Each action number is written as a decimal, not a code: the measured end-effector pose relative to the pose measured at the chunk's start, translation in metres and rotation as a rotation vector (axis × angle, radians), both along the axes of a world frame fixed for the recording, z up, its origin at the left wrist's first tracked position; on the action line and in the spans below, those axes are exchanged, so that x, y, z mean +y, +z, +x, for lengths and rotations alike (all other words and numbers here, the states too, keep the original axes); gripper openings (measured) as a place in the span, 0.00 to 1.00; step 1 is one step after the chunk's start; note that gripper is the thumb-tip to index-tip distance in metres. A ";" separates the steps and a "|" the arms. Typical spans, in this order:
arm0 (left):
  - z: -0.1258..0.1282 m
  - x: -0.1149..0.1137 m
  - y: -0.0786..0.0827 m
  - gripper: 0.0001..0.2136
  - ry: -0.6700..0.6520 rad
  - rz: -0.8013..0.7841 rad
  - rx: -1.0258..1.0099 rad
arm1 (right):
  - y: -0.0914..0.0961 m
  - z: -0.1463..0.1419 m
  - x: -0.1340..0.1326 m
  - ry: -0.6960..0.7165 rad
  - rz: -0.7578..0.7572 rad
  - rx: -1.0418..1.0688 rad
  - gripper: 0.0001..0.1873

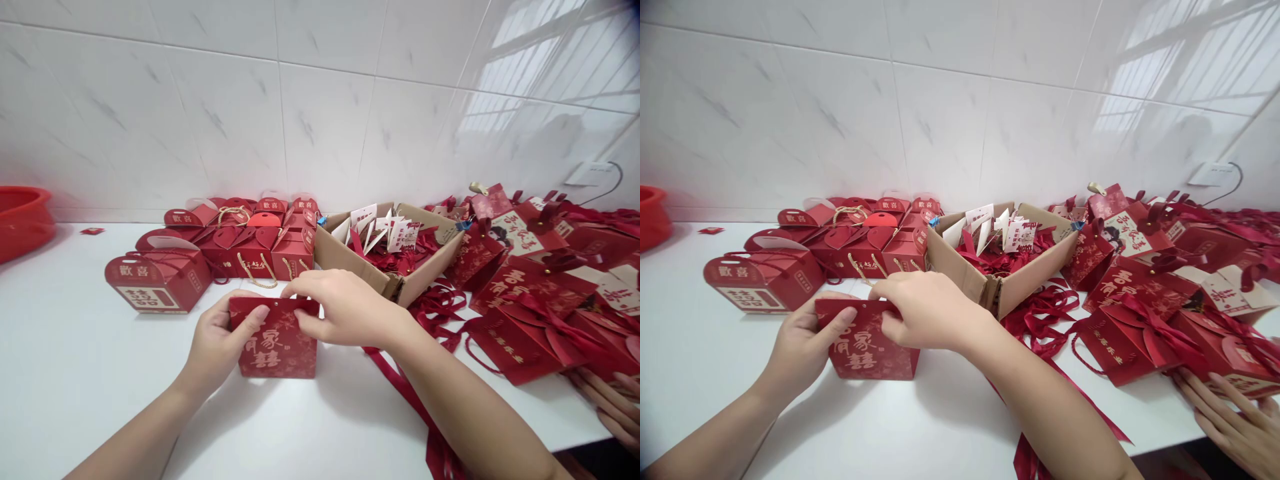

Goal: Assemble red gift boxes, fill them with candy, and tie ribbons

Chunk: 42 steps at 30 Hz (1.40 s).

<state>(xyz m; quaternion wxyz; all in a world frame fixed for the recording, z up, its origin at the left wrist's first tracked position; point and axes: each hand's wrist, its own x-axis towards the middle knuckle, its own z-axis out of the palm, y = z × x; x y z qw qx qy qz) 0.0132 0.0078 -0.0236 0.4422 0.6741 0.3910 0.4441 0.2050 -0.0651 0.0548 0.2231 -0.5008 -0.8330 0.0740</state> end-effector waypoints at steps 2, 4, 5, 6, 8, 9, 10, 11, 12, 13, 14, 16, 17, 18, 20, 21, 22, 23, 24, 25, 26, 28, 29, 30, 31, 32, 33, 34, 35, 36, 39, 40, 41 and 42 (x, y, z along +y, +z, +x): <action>0.000 0.000 0.000 0.17 -0.001 0.000 -0.001 | -0.002 -0.002 0.001 -0.028 0.007 -0.020 0.07; -0.001 -0.001 0.000 0.17 -0.004 0.019 0.002 | -0.005 -0.005 0.003 -0.061 0.025 -0.012 0.09; -0.001 -0.001 -0.001 0.17 -0.007 0.033 0.004 | -0.007 -0.006 0.004 -0.076 0.038 0.003 0.12; -0.001 -0.001 -0.001 0.16 -0.012 0.045 0.005 | -0.009 -0.007 0.005 -0.088 0.048 0.025 0.13; -0.001 -0.001 -0.001 0.16 -0.024 0.057 0.011 | -0.012 -0.008 0.007 -0.095 0.059 0.082 0.11; -0.001 -0.001 -0.001 0.16 -0.029 0.058 0.014 | -0.013 -0.009 0.008 -0.092 0.060 0.111 0.09; -0.001 -0.002 -0.001 0.15 -0.031 0.057 0.016 | -0.014 -0.009 0.009 -0.087 0.060 0.138 0.08; 0.000 -0.002 -0.001 0.15 -0.032 0.056 0.017 | -0.014 -0.009 0.009 -0.083 0.061 0.163 0.07; 0.000 -0.002 -0.001 0.15 -0.032 0.055 0.019 | -0.014 -0.009 0.009 -0.081 0.062 0.183 0.07; 0.000 -0.002 -0.001 0.15 -0.032 0.056 0.020 | -0.014 -0.010 0.009 -0.085 0.064 0.200 0.06; 0.000 -0.002 -0.001 0.15 -0.029 0.057 0.022 | -0.014 -0.010 0.009 -0.094 0.066 0.214 0.06; 0.000 -0.002 -0.002 0.15 -0.026 0.058 0.025 | -0.015 -0.011 0.008 -0.111 0.065 0.236 0.05; -0.001 -0.002 -0.002 0.15 -0.025 0.057 0.026 | -0.015 -0.012 0.008 -0.116 0.068 0.240 0.05; -0.001 -0.002 -0.002 0.15 -0.024 0.055 0.026 | -0.016 -0.013 0.009 -0.119 0.070 0.238 0.05; -0.001 -0.002 -0.002 0.15 -0.022 0.055 0.023 | -0.018 -0.014 0.009 -0.115 0.081 0.225 0.05; -0.001 -0.001 -0.002 0.15 -0.022 0.058 0.023 | -0.019 -0.014 0.010 -0.112 0.088 0.217 0.06; -0.001 -0.001 -0.002 0.15 -0.023 0.063 0.026 | -0.020 -0.014 0.010 -0.112 0.094 0.212 0.06; -0.001 -0.001 -0.002 0.14 -0.024 0.070 0.029 | -0.021 -0.014 0.011 -0.116 0.099 0.212 0.06; 0.000 0.000 -0.002 0.14 -0.024 0.079 0.032 | -0.021 -0.015 0.011 -0.124 0.103 0.215 0.05; 0.000 0.000 -0.002 0.14 -0.023 0.086 0.036 | -0.021 -0.015 0.011 -0.137 0.105 0.220 0.05; 0.000 0.000 -0.002 0.13 -0.020 0.093 0.039 | -0.022 -0.017 0.012 -0.153 0.103 0.226 0.05; 0.001 0.000 -0.001 0.14 -0.016 0.098 0.045 | -0.023 -0.020 0.012 -0.183 0.094 0.237 0.04; 0.001 0.000 -0.001 0.14 -0.011 0.097 0.045 | -0.024 -0.022 0.012 -0.197 0.089 0.239 0.04; 0.000 0.000 -0.001 0.14 -0.006 0.093 0.043 | -0.024 -0.025 0.012 -0.213 0.083 0.236 0.05; 0.000 0.000 -0.002 0.15 -0.002 0.086 0.042 | -0.023 -0.026 0.011 -0.229 0.076 0.228 0.05; -0.001 0.001 -0.002 0.15 -0.003 0.077 0.040 | -0.022 -0.028 0.009 -0.240 0.065 0.214 0.06; -0.001 0.001 -0.003 0.16 -0.007 0.067 0.037 | -0.020 -0.027 0.007 -0.248 0.055 0.199 0.07; -0.002 0.002 -0.004 0.16 -0.012 0.058 0.034 | -0.015 -0.024 0.004 -0.251 0.050 0.190 0.07; -0.002 0.003 -0.004 0.16 -0.018 0.049 0.033 | -0.009 -0.019 0.001 -0.254 0.056 0.188 0.08; -0.003 0.004 -0.005 0.16 -0.022 0.042 0.033 | -0.001 -0.011 -0.002 -0.262 0.074 0.194 0.09; -0.003 0.006 -0.006 0.15 -0.014 0.048 0.029 | 0.029 0.029 -0.008 -0.386 0.187 0.165 0.10; -0.003 0.006 -0.006 0.15 -0.016 0.055 0.031 | 0.039 0.047 -0.006 -0.477 0.205 0.130 0.10; -0.003 0.006 -0.005 0.15 -0.020 0.061 0.034 | 0.047 0.065 -0.003 -0.576 0.182 0.072 0.10; -0.003 0.007 -0.005 0.15 -0.024 0.066 0.038 | 0.053 0.083 0.002 -0.653 0.092 -0.023 0.10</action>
